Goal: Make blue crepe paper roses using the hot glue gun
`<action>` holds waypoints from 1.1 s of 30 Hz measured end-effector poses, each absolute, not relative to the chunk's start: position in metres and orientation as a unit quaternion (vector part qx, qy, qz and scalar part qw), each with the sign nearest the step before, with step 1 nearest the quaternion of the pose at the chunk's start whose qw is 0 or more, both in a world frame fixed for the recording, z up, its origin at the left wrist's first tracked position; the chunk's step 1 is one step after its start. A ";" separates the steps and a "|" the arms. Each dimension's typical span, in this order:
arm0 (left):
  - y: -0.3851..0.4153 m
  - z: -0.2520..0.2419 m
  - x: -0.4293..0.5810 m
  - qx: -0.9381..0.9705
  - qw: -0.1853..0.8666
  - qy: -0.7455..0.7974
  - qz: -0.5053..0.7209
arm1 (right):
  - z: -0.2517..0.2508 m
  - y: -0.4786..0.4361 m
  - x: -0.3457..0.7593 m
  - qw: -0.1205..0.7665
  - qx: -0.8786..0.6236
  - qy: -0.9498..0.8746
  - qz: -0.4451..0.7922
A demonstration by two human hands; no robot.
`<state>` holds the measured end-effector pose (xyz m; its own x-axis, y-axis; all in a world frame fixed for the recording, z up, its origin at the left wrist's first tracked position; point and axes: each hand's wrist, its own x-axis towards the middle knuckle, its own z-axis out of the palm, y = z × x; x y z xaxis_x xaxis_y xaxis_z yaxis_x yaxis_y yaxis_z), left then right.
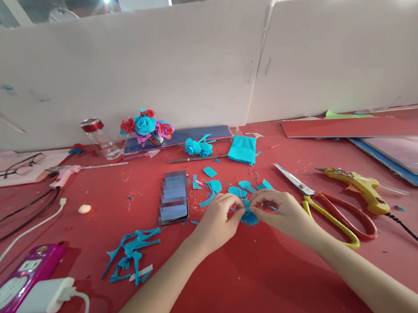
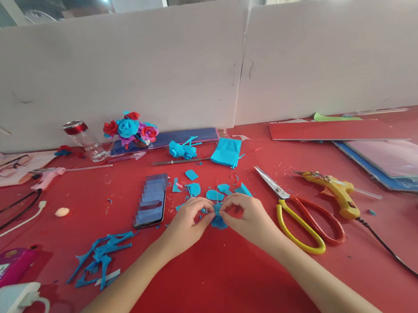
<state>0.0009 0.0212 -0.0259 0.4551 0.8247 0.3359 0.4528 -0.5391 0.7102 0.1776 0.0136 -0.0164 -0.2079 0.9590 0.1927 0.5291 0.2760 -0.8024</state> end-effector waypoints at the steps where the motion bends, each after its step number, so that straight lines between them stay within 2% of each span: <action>1: 0.022 -0.026 0.001 0.802 0.282 0.399 0.345 | -0.016 0.014 0.177 0.355 -0.519 -0.713 0.310; 9: 0.025 -0.023 0.000 0.749 0.364 0.424 0.355 | -0.006 0.010 0.174 0.351 -0.536 -0.712 0.288; 25: 0.028 -0.025 0.000 0.621 0.559 0.395 0.381 | -0.002 0.009 0.174 0.360 -0.510 -0.701 0.345; 33: 0.028 -0.024 -0.002 0.617 0.579 0.392 0.361 | -0.009 0.013 0.176 0.389 -0.480 -0.665 0.419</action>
